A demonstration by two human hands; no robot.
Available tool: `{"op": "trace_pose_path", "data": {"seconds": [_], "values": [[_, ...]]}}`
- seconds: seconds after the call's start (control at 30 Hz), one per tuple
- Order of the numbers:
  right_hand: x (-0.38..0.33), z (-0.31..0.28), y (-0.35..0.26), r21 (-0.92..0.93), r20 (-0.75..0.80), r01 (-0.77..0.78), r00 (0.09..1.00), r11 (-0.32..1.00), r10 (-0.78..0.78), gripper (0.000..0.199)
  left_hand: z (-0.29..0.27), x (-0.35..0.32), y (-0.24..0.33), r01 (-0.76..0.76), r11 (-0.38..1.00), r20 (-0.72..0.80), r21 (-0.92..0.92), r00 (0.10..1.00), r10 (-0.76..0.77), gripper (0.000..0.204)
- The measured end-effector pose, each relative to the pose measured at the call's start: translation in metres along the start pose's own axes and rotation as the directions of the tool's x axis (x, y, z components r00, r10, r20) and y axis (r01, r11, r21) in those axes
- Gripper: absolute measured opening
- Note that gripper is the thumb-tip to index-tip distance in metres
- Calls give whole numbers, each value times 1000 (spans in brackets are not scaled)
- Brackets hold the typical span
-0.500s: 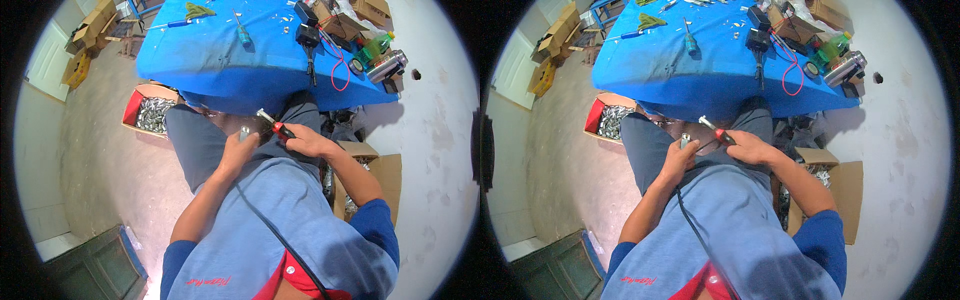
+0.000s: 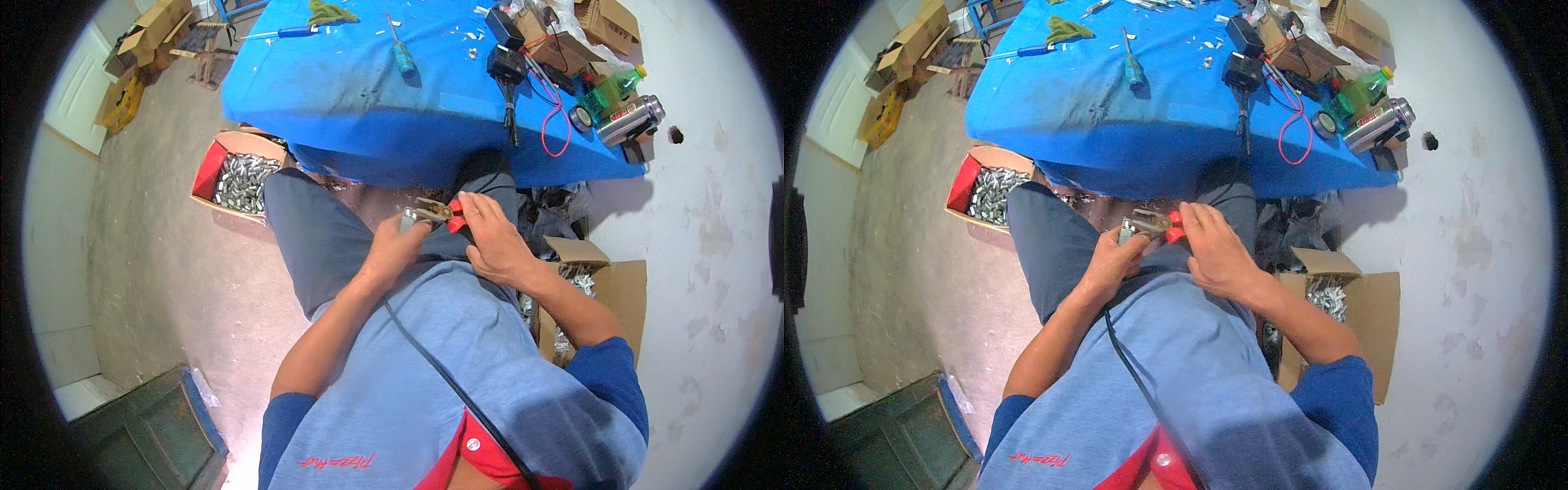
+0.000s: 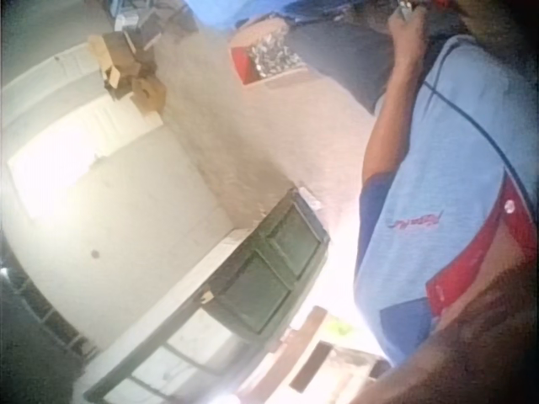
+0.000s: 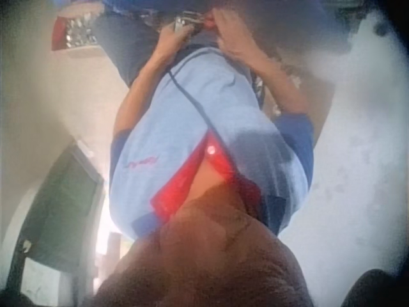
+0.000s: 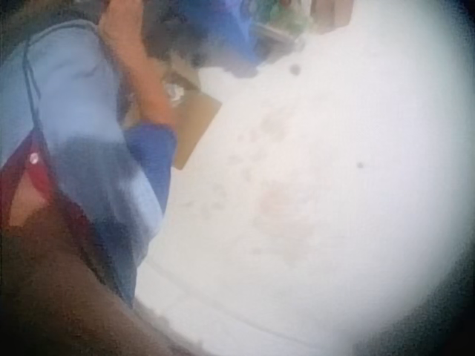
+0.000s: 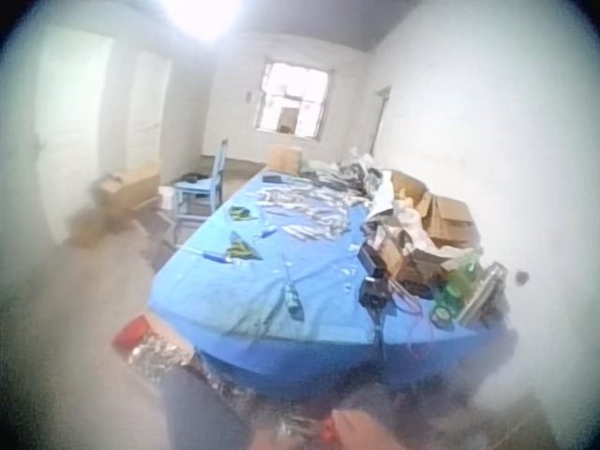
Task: The person assembles small metal components using a screwdriver and pliers, picking them from a cardboard box and placing them on their lap while sitting on the floor.
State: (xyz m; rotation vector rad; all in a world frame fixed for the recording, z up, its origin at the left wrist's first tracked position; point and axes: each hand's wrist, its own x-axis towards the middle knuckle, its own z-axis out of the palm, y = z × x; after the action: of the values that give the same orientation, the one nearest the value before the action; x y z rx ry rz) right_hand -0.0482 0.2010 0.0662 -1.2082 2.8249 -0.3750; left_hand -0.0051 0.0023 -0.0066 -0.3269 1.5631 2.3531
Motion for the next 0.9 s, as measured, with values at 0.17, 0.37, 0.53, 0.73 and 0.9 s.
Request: {"op": "trace_pose_path", "data": {"seconds": [0.17,0.37,0.53,0.73,0.9], "values": [[-4,-11,-2,187,66,-88,995,978,76,72,-7,0,0,41,998,12,-36,999,-41,24],[-11,-15,6,409,200,-212,970,887,139,66,-4,-3,4,5,998,14,-57,1000,-4,23],[-4,-33,10,615,426,-287,905,734,-4,55,-6,-4,-3,-53,997,12,57,999,53,24],[10,-47,19,603,731,-561,674,567,-111,33,-3,-6,-1,-211,947,26,241,977,212,20],[14,-47,21,594,793,-723,600,352,-105,34,-6,-4,-6,-305,897,40,319,950,309,15]]}}
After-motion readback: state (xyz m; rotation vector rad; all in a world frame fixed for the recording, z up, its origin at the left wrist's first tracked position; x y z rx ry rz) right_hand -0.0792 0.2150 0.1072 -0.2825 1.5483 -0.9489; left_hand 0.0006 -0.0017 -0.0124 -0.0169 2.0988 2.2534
